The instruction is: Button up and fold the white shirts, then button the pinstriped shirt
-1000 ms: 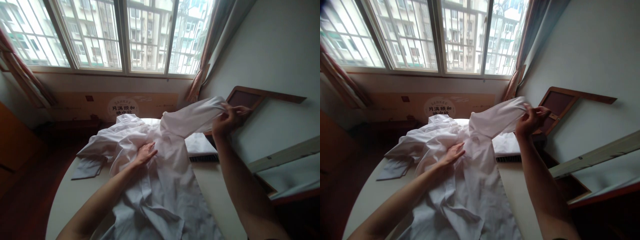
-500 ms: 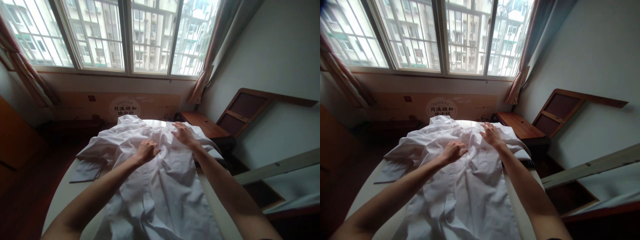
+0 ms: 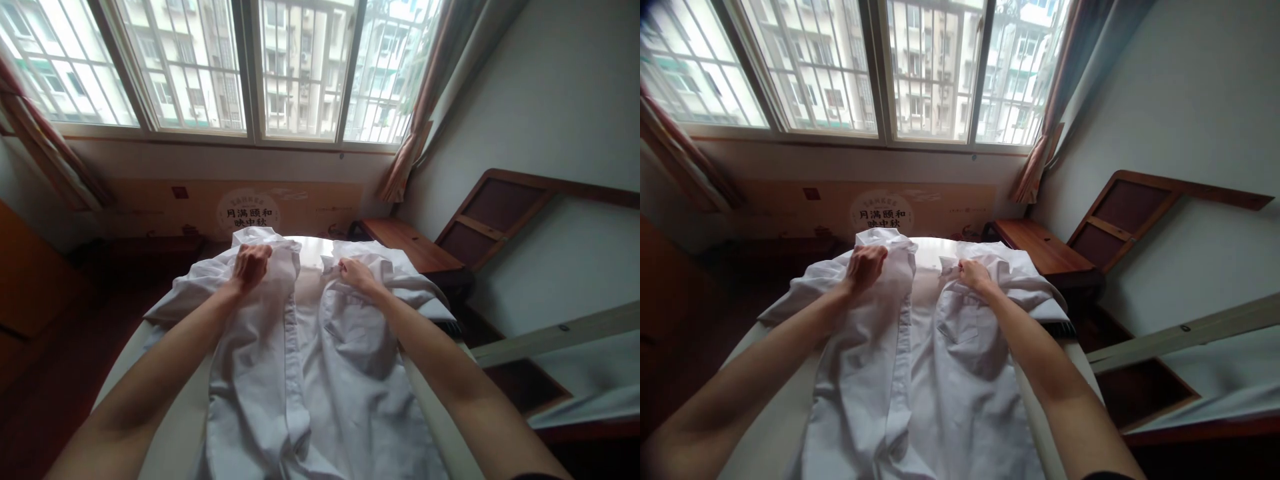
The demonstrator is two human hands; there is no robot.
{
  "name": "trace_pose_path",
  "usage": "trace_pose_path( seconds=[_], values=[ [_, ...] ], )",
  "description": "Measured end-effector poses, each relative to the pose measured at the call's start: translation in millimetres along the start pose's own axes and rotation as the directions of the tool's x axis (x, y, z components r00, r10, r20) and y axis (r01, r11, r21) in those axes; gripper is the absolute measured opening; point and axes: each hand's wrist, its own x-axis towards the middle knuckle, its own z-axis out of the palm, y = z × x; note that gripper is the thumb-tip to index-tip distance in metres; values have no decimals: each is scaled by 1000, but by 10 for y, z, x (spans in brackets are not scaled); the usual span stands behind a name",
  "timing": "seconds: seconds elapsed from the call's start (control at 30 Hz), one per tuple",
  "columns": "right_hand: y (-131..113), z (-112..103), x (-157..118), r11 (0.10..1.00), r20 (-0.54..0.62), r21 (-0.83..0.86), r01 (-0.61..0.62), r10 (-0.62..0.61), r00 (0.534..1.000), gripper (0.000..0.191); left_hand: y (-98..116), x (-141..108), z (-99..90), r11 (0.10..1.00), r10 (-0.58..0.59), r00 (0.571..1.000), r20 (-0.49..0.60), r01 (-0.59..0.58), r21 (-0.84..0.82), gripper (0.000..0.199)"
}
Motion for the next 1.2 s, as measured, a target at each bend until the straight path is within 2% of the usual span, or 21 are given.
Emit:
trace_pose_path(
  seconds=[0.07, 0.17, 0.2, 0.27, 0.33, 0.4, 0.43, 0.5, 0.57, 0.6, 0.67, 0.77, 0.9, 1.0, 1.07, 1.1, 1.13, 1.17, 1.2],
  values=[
    [110, -46, -112, 986, 3, -167, -12, 12, 1000, 19, -118, -150, -82, 990, 142, 989, 32, -142, 16, 22],
    [168, -200, -225, 862, 126, -506, 30, 40, 991, 18, -287, -328, -145, 953, 302, 925, 232, -288, -95, 21],
    [142, -270, -222, 815, 201, -577, 53, 79, 976, 17, -330, -356, -154, 947, 318, 898, 303, -285, -148, 19],
    [24, -402, -138, 772, 301, -634, 45, 193, 934, 17, -383, -346, -172, 954, 280, 856, 434, -197, -227, 15],
    [-144, -472, 20, 754, 221, -655, -45, 248, 943, 25, -375, -250, -201, 966, 172, 839, 516, -41, -255, 12],
    [-303, -431, 191, 763, 72, -635, -122, 215, 974, 38, -281, -113, -233, 964, -7, 873, 487, 136, -231, 19],
    [-364, -368, 259, 778, 55, -617, -119, 194, 979, 42, -198, -49, -241, 955, -106, 897, 429, 213, -209, 26],
    [-436, -195, 338, 800, 138, -595, -71, 189, 972, 42, 23, 43, -230, 942, -234, 929, 286, 290, -172, 43],
    [-448, -35, 340, 807, 222, -589, -35, 204, 954, 35, 259, 80, -179, 953, -241, 946, 216, 273, -131, 55],
    [-438, 12, 321, 806, 223, -591, -31, 200, 954, 31, 354, 86, -147, 963, -218, 949, 226, 246, -108, 56],
    [-397, 14, 270, 805, 189, -593, -32, 177, 966, 24, 456, 97, -90, 972, -204, 937, 285, 227, -52, 47],
    [-315, -181, 210, 813, 113, -580, -44, 134, 984, 22, 371, 148, -59, 959, -263, 912, 314, 283, -21, 26],
    [-213, -477, 185, 796, -94, -574, -190, 167, 981, 26, 115, 230, -88, 936, -346, 929, 134, 352, -21, 33],
    [-151, -517, 166, 814, -148, -542, -207, 150, 978, 24, 55, 244, -131, 934, -355, 930, 97, 356, 7, 32],
    [-109, -465, 140, 888, -155, -410, -208, 157, 975, 23, 85, 224, -173, 962, -274, 961, 45, 273, 26, 31],
    [-86, -426, 122, 919, -178, -321, -227, 177, 968, 25, 111, 203, -193, 986, -162, 987, 9, 161, 31, 31],
    [-63, -385, 100, 938, -217, -239, -252, 201, 955, 29, 138, 177, -208, 1000, 2, 1000, -11, -1, 30, 31],
    [-39, -344, 75, 945, -267, -176, -277, 225, 937, 36, 163, 144, -217, 982, 188, 982, -4, -188, 20, 30],
    [-16, -308, 48, 947, -318, -133, -293, 239, 917, 42, 182, 109, -216, 933, 359, 933, 37, -359, -4, 29]
  ],
)
